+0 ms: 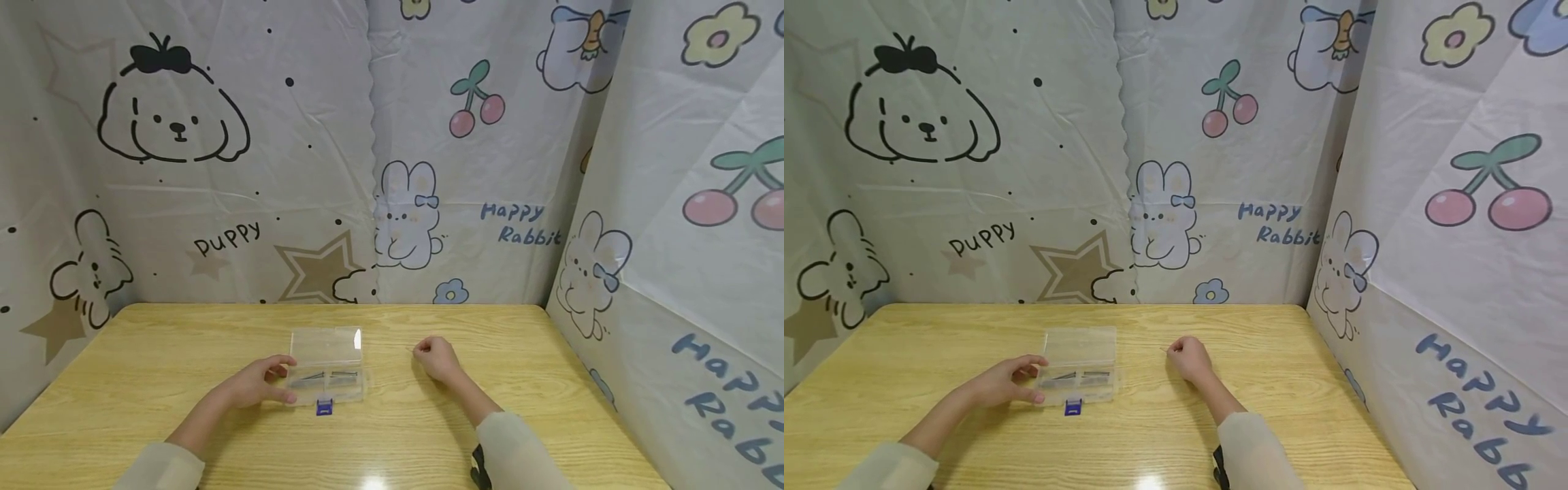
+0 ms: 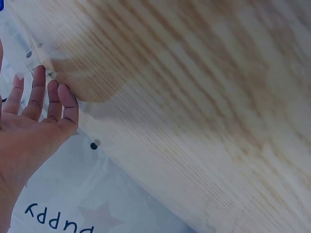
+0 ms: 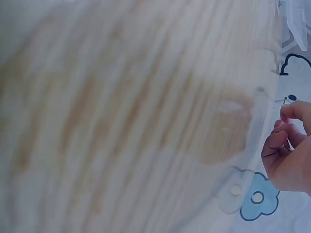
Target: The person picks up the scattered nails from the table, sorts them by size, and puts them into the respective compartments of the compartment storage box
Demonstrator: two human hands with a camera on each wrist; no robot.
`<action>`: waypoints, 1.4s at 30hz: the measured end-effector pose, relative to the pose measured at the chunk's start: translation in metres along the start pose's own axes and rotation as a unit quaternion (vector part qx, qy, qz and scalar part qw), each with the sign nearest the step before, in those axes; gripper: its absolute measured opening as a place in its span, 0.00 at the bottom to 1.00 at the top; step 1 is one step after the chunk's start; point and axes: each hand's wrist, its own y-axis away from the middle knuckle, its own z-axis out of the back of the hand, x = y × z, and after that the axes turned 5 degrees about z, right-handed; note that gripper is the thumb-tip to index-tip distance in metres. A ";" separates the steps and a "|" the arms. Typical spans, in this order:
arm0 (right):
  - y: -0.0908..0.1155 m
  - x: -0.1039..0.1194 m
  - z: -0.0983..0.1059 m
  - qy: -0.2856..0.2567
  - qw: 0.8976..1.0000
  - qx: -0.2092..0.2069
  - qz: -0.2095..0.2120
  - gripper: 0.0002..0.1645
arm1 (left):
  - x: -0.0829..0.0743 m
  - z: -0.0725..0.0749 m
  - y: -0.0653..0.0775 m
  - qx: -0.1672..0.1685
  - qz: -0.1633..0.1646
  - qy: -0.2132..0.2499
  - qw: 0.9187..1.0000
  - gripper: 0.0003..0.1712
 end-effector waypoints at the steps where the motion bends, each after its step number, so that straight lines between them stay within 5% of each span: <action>1: 0.001 0.001 0.000 0.001 1.000 0.003 0.005 0.07 | 0.000 0.000 0.000 0.000 0.000 0.000 1.000 0.41; 12: 0.011 0.022 0.004 -0.001 0.997 0.047 0.068 0.07 | 0.000 0.000 0.001 0.004 0.000 -0.001 1.000 0.41; 42: 0.025 0.060 -0.018 0.003 0.981 0.135 0.142 0.08 | -0.002 0.001 0.003 0.002 -0.005 -0.003 1.000 0.40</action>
